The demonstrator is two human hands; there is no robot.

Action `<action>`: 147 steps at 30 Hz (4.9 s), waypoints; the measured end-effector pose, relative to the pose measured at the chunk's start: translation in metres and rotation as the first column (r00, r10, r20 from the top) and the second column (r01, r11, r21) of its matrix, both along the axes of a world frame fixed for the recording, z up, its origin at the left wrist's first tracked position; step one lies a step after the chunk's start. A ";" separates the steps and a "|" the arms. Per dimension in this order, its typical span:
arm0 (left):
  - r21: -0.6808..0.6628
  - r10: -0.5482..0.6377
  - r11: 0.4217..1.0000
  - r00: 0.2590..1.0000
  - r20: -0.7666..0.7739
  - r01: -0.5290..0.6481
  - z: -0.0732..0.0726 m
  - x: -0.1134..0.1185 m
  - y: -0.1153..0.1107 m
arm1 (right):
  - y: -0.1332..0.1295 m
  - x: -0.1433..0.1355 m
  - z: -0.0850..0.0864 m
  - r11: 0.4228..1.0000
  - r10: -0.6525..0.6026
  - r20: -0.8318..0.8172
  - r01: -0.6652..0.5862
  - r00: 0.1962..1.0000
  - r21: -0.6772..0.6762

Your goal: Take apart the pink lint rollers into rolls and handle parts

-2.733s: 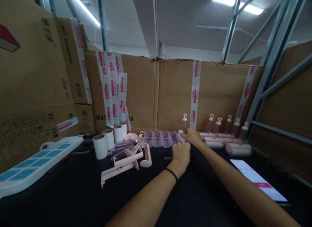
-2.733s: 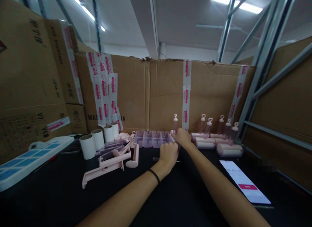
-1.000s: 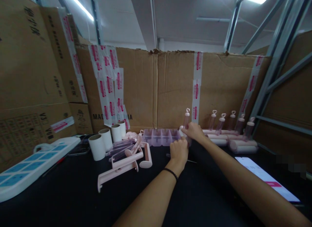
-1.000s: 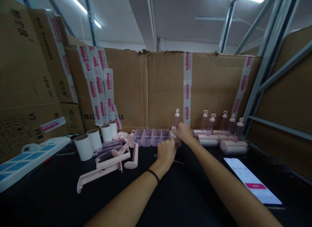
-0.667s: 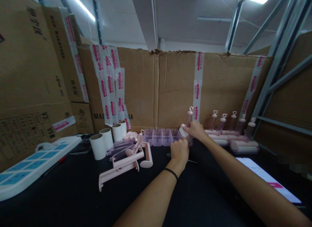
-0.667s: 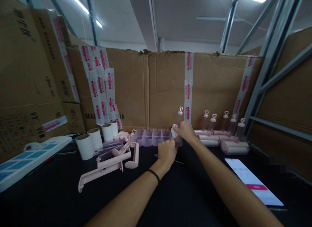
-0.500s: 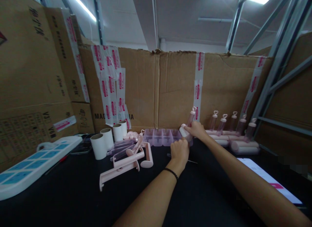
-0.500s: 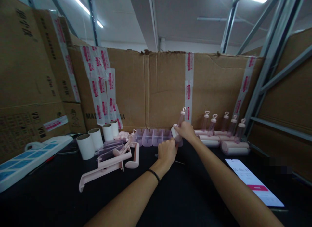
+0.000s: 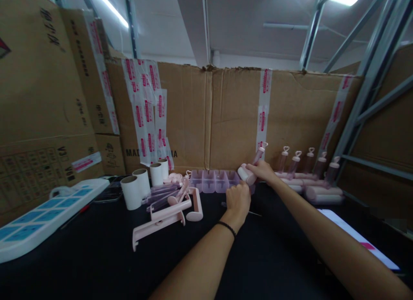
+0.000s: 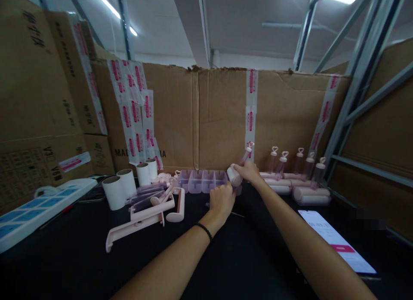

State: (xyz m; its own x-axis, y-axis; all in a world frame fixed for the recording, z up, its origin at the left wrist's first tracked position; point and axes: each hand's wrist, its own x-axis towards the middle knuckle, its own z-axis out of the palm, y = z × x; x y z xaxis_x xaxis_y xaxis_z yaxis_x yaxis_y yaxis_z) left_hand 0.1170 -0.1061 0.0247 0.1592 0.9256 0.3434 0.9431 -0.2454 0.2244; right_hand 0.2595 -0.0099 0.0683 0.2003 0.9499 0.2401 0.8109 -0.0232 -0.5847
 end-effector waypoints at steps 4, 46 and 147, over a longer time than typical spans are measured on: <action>0.015 -0.003 1.000 1.000 0.021 0.003 -0.001 0.000 0.000 | -0.002 0.000 0.007 0.999 -0.010 0.006 0.010 1.000 -0.041; 0.197 -0.209 0.978 0.395 0.895 0.072 0.039 -0.141 -0.081 | -0.100 -0.013 -0.006 0.797 0.587 -0.136 -0.538 0.798 0.275; 0.212 -0.289 0.952 0.411 0.865 0.222 0.047 -0.131 -0.098 | -0.198 -0.098 -0.016 0.683 0.730 -0.322 -0.624 0.602 0.380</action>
